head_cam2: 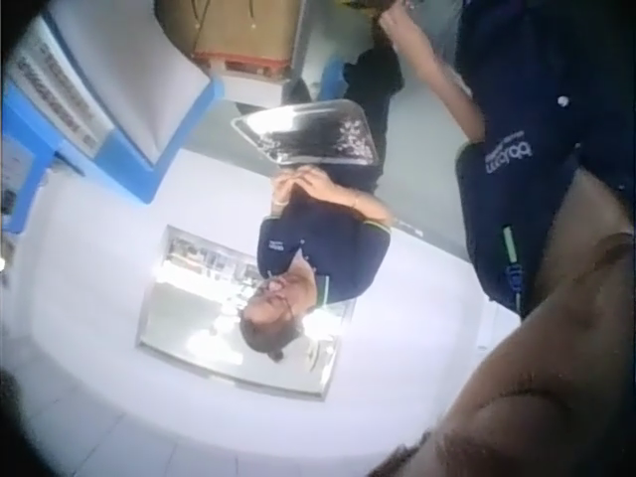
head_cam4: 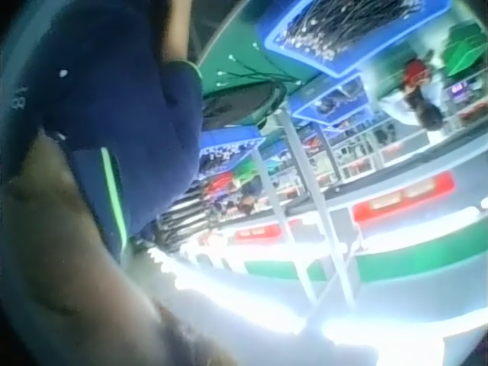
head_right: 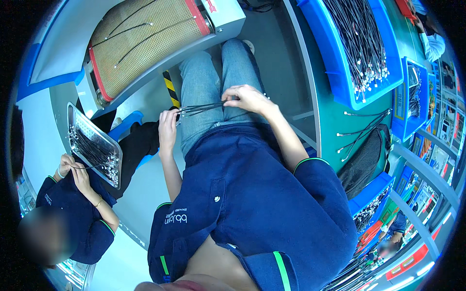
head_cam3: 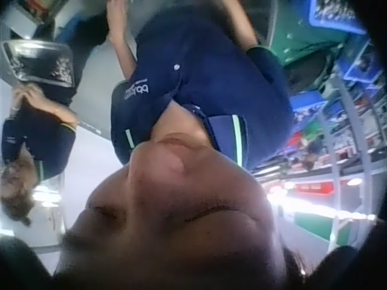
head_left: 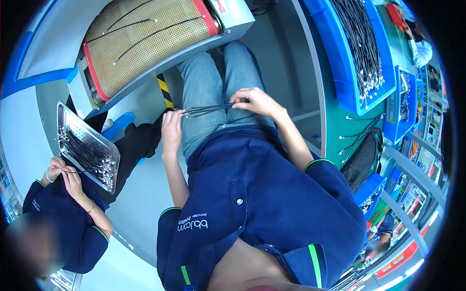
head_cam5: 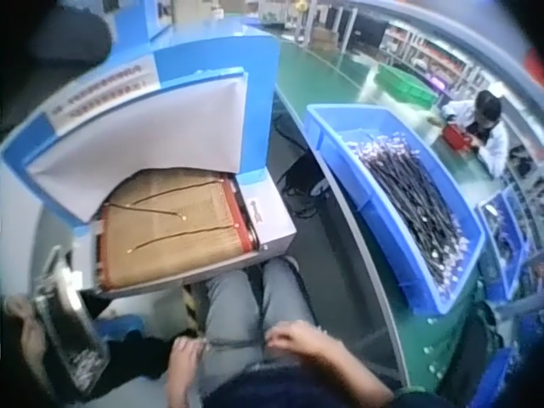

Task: The person assembles wire harnesses by hand, picking up wires and organizing them at an electronics factory workstation.

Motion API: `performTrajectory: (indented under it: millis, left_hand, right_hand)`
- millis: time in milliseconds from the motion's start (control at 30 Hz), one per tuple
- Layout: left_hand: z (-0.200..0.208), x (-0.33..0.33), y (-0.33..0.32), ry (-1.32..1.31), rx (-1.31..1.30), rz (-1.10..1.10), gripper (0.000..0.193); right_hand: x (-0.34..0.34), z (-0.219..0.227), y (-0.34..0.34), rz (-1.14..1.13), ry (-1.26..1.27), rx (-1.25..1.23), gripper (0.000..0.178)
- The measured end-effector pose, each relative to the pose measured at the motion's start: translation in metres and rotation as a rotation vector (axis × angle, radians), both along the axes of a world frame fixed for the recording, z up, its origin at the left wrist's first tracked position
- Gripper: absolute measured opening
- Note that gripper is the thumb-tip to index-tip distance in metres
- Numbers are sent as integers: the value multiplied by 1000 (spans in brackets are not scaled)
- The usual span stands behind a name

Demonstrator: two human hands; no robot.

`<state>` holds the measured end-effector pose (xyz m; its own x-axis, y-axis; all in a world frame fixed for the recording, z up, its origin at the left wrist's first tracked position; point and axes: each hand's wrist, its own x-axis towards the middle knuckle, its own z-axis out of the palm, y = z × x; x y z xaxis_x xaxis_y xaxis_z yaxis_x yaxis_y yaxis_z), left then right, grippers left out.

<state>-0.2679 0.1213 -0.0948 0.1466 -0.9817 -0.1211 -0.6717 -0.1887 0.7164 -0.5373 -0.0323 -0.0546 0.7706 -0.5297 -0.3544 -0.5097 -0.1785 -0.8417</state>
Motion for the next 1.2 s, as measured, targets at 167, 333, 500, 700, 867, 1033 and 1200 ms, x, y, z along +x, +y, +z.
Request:
performTrajectory:
  millis: [167,333,500,700,867,1033,1200]
  left_hand:
    - [28,-2,1,4,64,22,14]
    - [45,-20,-6,92,143,39,14]
    - [69,-38,-15,161,102,16,13]
    - [123,-84,-52,256,-115,-119,16]
    - [142,-72,-55,294,5,58,15]
    - [134,-73,-54,436,61,88,13]
    - [129,-87,-57,448,-47,73,12]
  right_hand:
    - [-42,34,-25,34,216,-214,16]
    - [-68,58,-38,19,256,-248,16]
    - [-62,76,-38,60,63,-455,13]
    - [2,107,-14,171,-159,-422,17]
    - [8,106,-16,95,-246,-468,12]
    - [8,102,-15,23,-241,-466,11]
    - [11,102,-13,106,-316,-535,11]
